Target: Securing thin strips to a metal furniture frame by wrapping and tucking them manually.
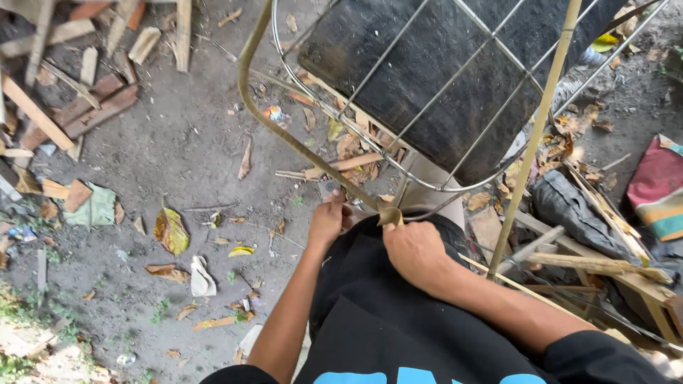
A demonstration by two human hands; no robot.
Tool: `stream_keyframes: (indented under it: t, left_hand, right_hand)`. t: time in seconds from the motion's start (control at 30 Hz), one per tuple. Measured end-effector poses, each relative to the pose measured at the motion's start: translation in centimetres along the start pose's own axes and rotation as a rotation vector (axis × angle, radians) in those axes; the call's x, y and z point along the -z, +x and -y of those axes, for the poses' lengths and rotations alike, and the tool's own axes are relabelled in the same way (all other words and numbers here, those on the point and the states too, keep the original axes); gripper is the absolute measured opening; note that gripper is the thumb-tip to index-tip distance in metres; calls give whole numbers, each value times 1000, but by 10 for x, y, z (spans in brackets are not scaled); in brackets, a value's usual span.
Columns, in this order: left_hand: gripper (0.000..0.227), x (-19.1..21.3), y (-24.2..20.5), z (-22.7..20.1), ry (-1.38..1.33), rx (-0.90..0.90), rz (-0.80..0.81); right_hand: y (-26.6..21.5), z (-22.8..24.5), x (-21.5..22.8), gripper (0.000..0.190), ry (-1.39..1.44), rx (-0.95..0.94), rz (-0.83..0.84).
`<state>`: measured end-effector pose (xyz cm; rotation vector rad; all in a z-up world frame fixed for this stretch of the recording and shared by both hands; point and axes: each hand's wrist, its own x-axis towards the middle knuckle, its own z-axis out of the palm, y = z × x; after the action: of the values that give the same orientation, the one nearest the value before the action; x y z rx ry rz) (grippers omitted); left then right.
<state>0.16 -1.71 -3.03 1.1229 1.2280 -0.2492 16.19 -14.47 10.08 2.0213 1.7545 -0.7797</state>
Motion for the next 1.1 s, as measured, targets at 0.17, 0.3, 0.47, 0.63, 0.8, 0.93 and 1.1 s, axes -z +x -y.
stream_keyframes:
  t: [0.17, 0.3, 0.47, 0.63, 0.8, 0.93, 1.1]
  left_hand:
    - [51, -48, -34, -33, 81, -35, 247]
    - [35, -60, -69, -60, 59, 10, 146]
    - [39, -57, -86, -17, 9, 91, -18]
    - [48, -48, -126, -28, 67, 80, -117]
    - [61, -34, -141, -21, 152, 13, -106]
    - [62, -38, -93, 17, 83, 117, -83]
    - [58, -100, 56, 92, 302, 33, -75]
  right_hand:
    - [-30, 20, 2, 12, 18, 95, -22]
    - [-54, 11, 25, 17, 178, 114, 80]
    - [-22, -22, 27, 40, 208, -74, -8]
    - [10, -17, -14, 46, 574, -116, -159]
    - [30, -15, 8, 66, 533, -242, 29]
    - [38, -15, 19, 58, 506, -278, 179]
    - [41, -13, 12, 51, 526, -262, 216]
